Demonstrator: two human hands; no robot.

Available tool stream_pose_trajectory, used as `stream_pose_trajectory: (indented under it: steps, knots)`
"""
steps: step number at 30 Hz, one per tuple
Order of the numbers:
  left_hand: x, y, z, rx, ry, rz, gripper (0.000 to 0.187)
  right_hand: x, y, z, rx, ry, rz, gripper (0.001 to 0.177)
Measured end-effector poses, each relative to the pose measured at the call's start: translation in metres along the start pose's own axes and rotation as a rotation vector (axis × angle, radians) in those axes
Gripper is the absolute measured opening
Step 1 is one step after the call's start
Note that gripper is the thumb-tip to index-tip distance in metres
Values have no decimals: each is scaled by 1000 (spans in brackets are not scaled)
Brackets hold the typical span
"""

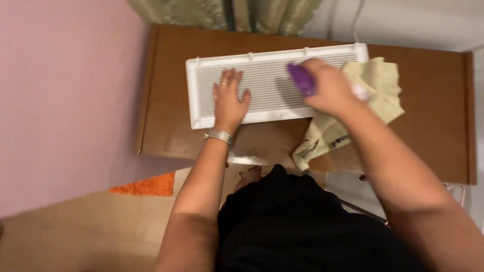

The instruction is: The person removes a white air conditioner filter, sprays it with cleaner, and wipes it thoroughly with a cloth. They then wipe the wooden table surface and reinstall the filter into the wall-mounted unit.

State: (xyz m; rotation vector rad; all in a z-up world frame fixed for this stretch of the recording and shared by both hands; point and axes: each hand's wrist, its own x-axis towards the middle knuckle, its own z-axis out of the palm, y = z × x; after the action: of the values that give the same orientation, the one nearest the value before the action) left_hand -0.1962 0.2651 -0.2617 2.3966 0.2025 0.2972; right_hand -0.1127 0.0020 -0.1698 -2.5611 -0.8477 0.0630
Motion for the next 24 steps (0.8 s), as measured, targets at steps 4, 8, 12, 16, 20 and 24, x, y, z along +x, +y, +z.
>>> stream_pose_trajectory:
  steps: [4, 8, 12, 16, 20, 24]
  knots:
    - [-11, -38, -41, 3, 117, -154, 51, 47, -84, 39, 117, -208, -36, 59]
    - [-23, -70, -61, 22, 193, -260, 50, 64, -137, 43, 11, -347, -41, 51]
    - [-35, -83, -71, 3, 197, -326, 51, 69, -150, 44, -21, -393, -9, 50]
    - [-38, -84, -72, 26, 195, -323, 49, 61, -132, 45, -2, -356, -11, 56]
    - [-26, -61, -61, 52, 163, -249, 47, 46, -111, 16, -76, -344, 57, 56]
    - [-3, -32, -29, 15, 80, -148, 46, 20, -72, -2, -160, -313, 244, 52]
